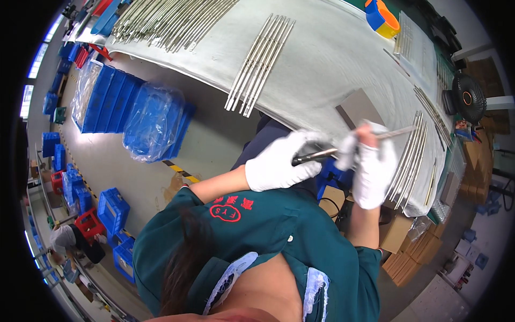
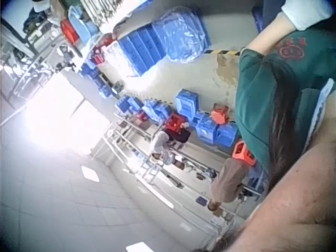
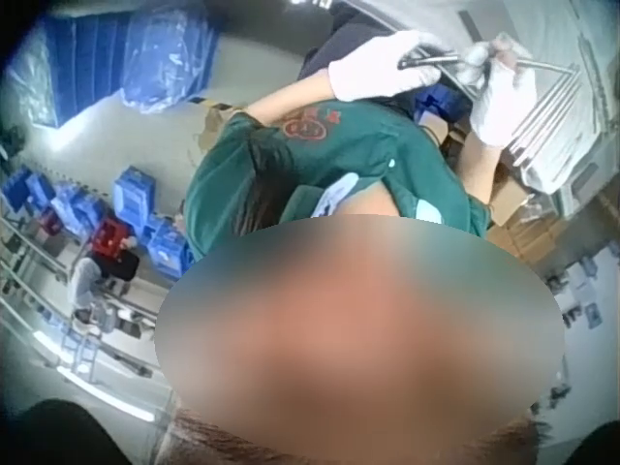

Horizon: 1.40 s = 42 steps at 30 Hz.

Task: Sanding the surface of long metal rods using a hand-held sanding block.

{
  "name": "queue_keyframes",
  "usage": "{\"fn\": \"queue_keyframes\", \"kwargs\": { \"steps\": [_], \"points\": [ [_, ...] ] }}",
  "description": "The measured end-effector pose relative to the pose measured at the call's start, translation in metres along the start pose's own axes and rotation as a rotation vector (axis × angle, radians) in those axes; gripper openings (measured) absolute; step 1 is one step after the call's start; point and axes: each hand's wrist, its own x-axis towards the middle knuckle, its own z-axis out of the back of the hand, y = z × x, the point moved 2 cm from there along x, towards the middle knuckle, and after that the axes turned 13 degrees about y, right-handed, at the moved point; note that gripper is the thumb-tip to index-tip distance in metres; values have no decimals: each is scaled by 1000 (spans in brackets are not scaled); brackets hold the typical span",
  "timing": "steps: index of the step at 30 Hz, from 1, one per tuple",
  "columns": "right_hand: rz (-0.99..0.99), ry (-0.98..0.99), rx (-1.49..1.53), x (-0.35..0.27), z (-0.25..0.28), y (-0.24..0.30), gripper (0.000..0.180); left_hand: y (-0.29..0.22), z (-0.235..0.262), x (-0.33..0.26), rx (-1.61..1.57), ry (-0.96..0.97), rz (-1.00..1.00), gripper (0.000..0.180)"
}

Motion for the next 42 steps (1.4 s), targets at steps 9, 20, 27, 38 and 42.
{"fn": "queue_keyframes", "kwargs": {
  "steps": [9,20,27,38,42],
  "points": [
    [102,145,-1491,34,48,-37,75,45,-24,-22,-1079,107,553,40],
    [176,0,-1032,37,54,-48,55,65,-31,-32,-1391,29,569,43],
    [189,162,-1135,40,29,-29,48,68,-32,-33,-1251,23,523,51],
    [138,-15,-1431,49,50,-29,48,63,-26,-33,-1218,55,558,54],
    [366,113,-1185,38,38,-20,45,60,-28,-31,-1175,34,587,52]
  ]
}}
